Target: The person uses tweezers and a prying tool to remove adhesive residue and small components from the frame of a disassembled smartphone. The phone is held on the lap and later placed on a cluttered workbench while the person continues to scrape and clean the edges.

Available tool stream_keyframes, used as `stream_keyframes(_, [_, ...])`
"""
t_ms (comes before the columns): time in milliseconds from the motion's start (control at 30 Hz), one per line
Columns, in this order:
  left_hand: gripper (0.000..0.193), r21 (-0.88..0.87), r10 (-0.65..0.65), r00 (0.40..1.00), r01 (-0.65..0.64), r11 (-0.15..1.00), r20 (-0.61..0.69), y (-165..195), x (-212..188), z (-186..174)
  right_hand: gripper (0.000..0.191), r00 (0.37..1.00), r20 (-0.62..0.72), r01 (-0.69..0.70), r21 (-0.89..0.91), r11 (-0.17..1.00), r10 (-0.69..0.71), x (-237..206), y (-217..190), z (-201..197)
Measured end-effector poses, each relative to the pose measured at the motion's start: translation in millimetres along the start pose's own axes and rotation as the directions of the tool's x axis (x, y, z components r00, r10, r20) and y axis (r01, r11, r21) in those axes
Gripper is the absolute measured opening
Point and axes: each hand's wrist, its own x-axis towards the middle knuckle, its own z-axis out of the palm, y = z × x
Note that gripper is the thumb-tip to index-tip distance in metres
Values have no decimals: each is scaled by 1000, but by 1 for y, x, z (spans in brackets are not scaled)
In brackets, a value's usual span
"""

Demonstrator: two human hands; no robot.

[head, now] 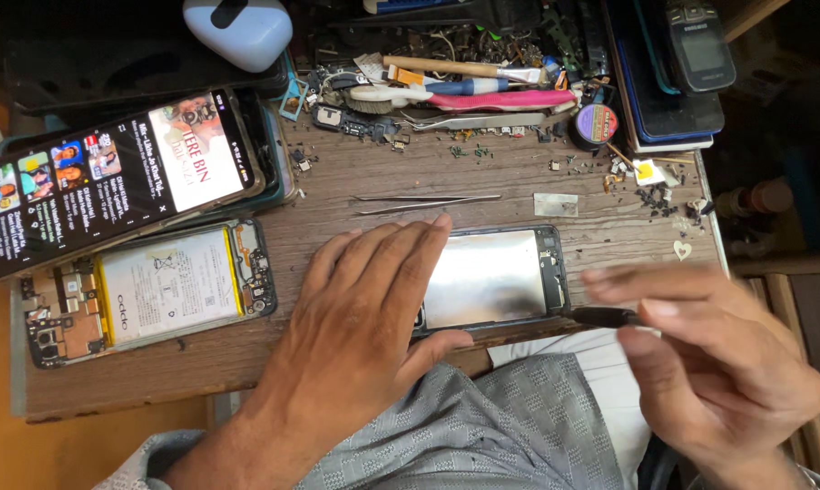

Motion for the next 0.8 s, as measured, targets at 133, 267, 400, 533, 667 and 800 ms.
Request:
stream_keyframes(133, [89, 5, -5, 1000, 5, 1000, -6, 1, -1, 0, 29, 995, -98, -18, -131, 991, 5, 1, 0, 1])
stream_keyframes(267, [88, 3, -3, 1000, 3, 1000, -16, 2, -1, 0, 21, 986, -106, -143, -93, 985, 133, 1, -3, -1])
stream_keyframes(400, [90, 4, -3, 1000, 3, 1000, -15, 3, -2, 1, 21, 998, 32, -51, 11, 999, 51, 2, -3, -3])
stream_keyframes(533, [91, 22, -8, 1000, 8, 1000, -6, 3, -3, 3, 26, 999, 3, -41, 71, 997, 41, 3, 0, -5])
stream_keyframes(667, [91, 37, -16, 1000, 15, 999, 20, 3, -3, 4, 19, 999, -34, -1, -11, 1000, 1, 2, 2, -8])
stream_keyframes(800, [91, 45, -17, 999, 16, 999, 32, 3, -2, 3, 18, 988, -5, -152, 14, 988, 152, 0, 4, -11])
